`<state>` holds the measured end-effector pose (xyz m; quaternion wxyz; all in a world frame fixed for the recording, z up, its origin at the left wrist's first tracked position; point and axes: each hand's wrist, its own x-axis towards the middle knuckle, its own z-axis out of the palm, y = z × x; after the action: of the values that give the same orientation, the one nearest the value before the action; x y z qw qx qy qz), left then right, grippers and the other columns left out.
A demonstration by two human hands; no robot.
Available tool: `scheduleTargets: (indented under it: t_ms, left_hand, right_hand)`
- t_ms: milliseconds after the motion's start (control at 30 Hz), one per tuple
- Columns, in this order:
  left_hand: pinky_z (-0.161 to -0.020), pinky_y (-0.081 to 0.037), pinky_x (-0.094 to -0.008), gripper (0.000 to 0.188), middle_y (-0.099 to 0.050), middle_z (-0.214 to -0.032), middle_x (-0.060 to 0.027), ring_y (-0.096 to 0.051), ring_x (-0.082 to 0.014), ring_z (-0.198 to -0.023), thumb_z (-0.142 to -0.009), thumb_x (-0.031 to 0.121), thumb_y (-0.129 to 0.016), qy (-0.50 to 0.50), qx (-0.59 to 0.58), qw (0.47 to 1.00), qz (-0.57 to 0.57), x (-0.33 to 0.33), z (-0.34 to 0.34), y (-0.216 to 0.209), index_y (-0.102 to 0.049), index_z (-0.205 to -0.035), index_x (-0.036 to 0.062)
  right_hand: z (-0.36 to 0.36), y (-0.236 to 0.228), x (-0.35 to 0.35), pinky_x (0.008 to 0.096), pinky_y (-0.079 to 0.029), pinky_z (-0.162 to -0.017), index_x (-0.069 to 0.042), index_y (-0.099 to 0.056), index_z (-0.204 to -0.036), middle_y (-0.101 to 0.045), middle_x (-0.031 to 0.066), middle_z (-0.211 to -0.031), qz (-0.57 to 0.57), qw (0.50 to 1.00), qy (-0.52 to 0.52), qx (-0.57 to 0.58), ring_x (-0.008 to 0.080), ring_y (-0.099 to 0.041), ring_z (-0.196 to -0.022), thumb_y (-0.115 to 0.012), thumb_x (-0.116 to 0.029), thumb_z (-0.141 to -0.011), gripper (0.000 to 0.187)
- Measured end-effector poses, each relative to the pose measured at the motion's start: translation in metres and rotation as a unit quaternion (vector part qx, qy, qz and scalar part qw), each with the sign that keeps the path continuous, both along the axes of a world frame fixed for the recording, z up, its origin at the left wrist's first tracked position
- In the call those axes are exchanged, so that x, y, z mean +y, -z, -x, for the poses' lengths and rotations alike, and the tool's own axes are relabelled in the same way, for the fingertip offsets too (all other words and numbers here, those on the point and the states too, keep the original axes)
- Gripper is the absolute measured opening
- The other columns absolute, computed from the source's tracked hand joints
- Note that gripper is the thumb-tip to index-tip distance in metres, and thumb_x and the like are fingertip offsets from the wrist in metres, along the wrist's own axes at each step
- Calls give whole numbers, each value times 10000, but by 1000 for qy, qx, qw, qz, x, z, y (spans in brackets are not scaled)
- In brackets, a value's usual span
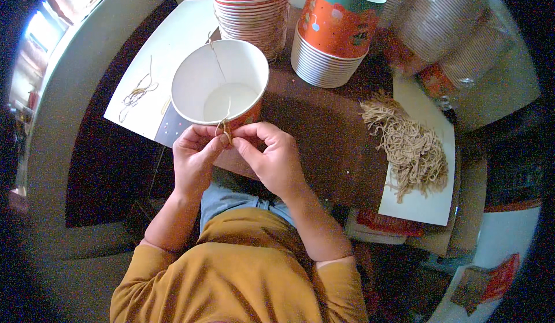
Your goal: Attaching string handles to festive paper buckets.
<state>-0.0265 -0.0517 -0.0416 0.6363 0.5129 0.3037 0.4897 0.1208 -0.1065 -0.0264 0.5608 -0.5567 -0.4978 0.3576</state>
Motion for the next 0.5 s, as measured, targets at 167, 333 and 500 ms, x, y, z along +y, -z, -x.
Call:
scheduleTargets:
  t_ms: [167,333,500]
  left_hand:
    - [-713,-522,-226,87,-684,-850,-87,-638,-103,-758,-833,-1,-676,-22,9,1000,-4,-2,-1,-7,-616,-885,-36]
    - [-711,-520,-219,78,-684,-850,-83,-634,-95,-755,-827,-9,-678,-29,44,998,-20,-4,-2,-7,-625,-878,-36]
    - [-707,-521,-220,85,-684,-844,-84,-637,-98,-747,-821,-15,-680,-25,29,999,-17,-4,-1,-7,-623,-877,-40]
  right_hand:
    - [1,-12,-1,339,-493,-712,-33,-669,-879,-664,95,-782,-72,987,8,-143,237,-641,-739,-706,-93,-768,131]
    - [4,-6,0,388,-453,-725,-58,-651,-822,-646,84,-767,-137,944,90,-285,280,-611,-715,-697,-77,-732,103]
    - [7,3,11,424,-445,-683,-48,-643,-814,-615,111,-730,-139,937,113,-302,320,-590,-698,-674,-89,-750,81]
